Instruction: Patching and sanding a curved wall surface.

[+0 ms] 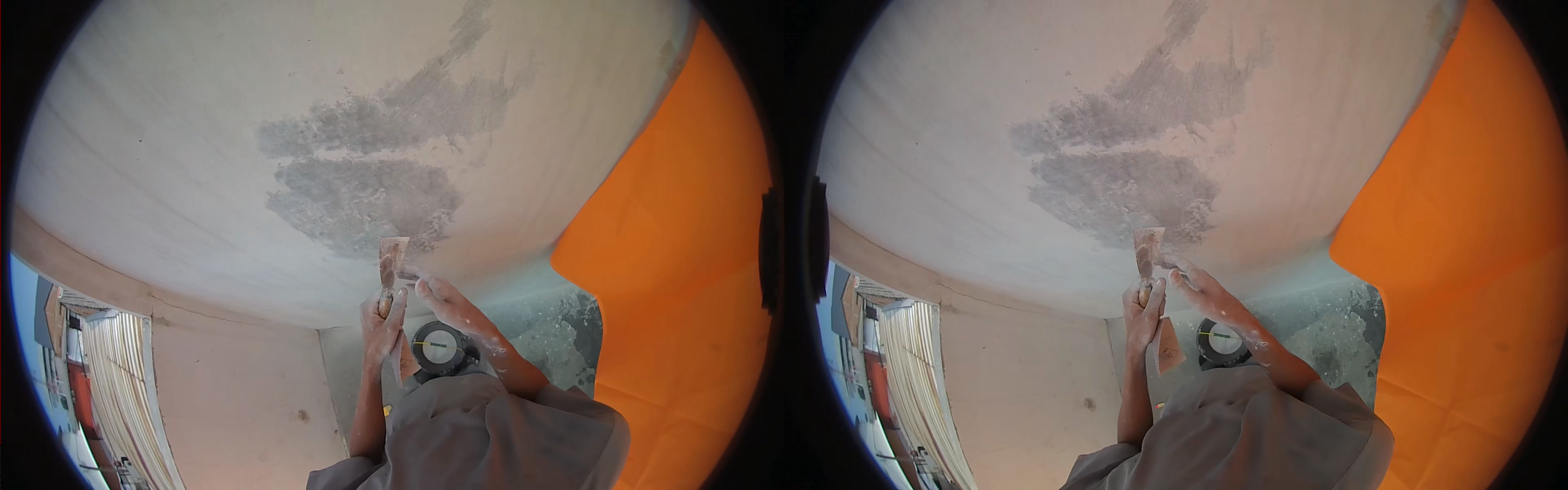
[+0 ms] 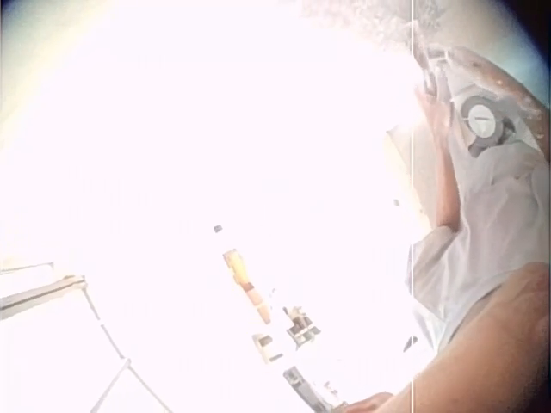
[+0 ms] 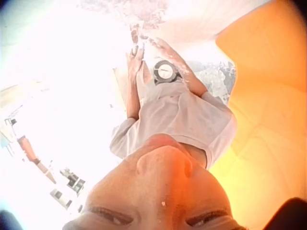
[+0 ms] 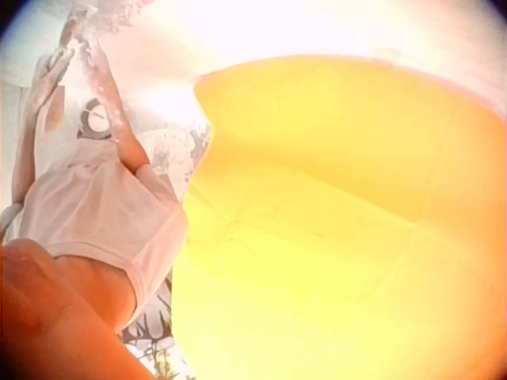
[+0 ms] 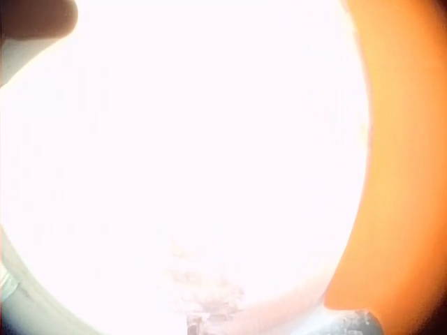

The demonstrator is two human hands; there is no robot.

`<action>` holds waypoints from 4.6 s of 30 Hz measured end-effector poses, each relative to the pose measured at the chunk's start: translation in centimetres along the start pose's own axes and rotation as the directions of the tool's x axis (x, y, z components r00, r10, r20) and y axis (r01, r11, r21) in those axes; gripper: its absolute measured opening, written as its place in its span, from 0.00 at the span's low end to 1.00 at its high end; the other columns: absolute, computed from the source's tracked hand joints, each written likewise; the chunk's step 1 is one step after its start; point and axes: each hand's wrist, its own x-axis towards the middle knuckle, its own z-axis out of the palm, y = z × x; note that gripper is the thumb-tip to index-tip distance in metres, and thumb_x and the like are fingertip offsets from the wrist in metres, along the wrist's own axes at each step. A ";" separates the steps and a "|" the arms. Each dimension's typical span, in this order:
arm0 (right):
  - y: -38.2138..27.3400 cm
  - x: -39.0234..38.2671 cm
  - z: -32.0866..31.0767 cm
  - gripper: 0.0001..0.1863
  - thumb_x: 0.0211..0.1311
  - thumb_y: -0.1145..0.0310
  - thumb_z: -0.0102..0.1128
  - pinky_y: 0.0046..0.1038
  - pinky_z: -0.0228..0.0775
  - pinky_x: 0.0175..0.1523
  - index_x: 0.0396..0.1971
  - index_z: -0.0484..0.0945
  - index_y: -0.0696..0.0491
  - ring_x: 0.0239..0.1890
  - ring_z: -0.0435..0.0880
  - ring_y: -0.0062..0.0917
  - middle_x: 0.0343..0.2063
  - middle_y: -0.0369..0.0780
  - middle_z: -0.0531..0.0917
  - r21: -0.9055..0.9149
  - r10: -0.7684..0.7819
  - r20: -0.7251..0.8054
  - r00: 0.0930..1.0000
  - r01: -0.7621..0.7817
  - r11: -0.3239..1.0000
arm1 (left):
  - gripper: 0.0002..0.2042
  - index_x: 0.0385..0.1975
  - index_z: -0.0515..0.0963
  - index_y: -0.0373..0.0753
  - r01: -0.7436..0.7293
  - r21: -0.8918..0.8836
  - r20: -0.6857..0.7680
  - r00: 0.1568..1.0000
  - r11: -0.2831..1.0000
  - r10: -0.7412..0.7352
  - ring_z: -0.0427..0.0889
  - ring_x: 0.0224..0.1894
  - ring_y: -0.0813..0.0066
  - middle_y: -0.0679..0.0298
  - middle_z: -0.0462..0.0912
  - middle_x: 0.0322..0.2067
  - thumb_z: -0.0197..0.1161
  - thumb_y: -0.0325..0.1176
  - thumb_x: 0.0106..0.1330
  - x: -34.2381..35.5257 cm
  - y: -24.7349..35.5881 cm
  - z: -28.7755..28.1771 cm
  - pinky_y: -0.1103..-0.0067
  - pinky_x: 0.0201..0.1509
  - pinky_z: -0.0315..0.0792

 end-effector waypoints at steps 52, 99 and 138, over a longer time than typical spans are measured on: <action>-8.2 5.5 -1.3 0.29 0.83 0.55 0.45 0.28 0.60 0.29 0.22 0.72 0.60 0.23 0.65 0.16 0.17 0.32 0.69 -0.118 0.005 -0.352 0.936 -0.049 0.992 | 0.08 0.41 0.85 0.28 -0.217 -0.297 0.089 0.963 0.930 0.253 0.84 0.35 0.83 0.61 0.89 0.35 0.65 0.27 0.73 7.8 12.3 6.8 0.85 0.38 0.76; -10.1 6.3 -1.0 0.31 0.83 0.53 0.42 0.32 0.66 0.35 0.22 0.72 0.63 0.24 0.69 0.26 0.17 0.40 0.71 -0.107 0.135 -0.250 0.959 -0.165 0.980 | 0.13 0.38 0.86 0.27 -0.245 -0.304 -0.025 0.968 0.921 0.249 0.85 0.32 0.81 0.57 0.90 0.30 0.63 0.33 0.76 7.5 13.6 6.6 0.84 0.36 0.77; -5.5 4.8 -1.6 0.27 0.85 0.53 0.39 0.20 0.70 0.43 0.41 0.79 0.62 0.36 0.74 0.14 0.33 0.32 0.79 0.174 0.003 -0.296 0.955 0.051 0.983 | 0.12 0.32 0.85 0.29 -0.252 -0.031 0.064 0.965 0.967 0.254 0.72 0.27 0.92 0.72 0.85 0.24 0.66 0.33 0.74 7.4 12.6 7.5 0.86 0.29 0.66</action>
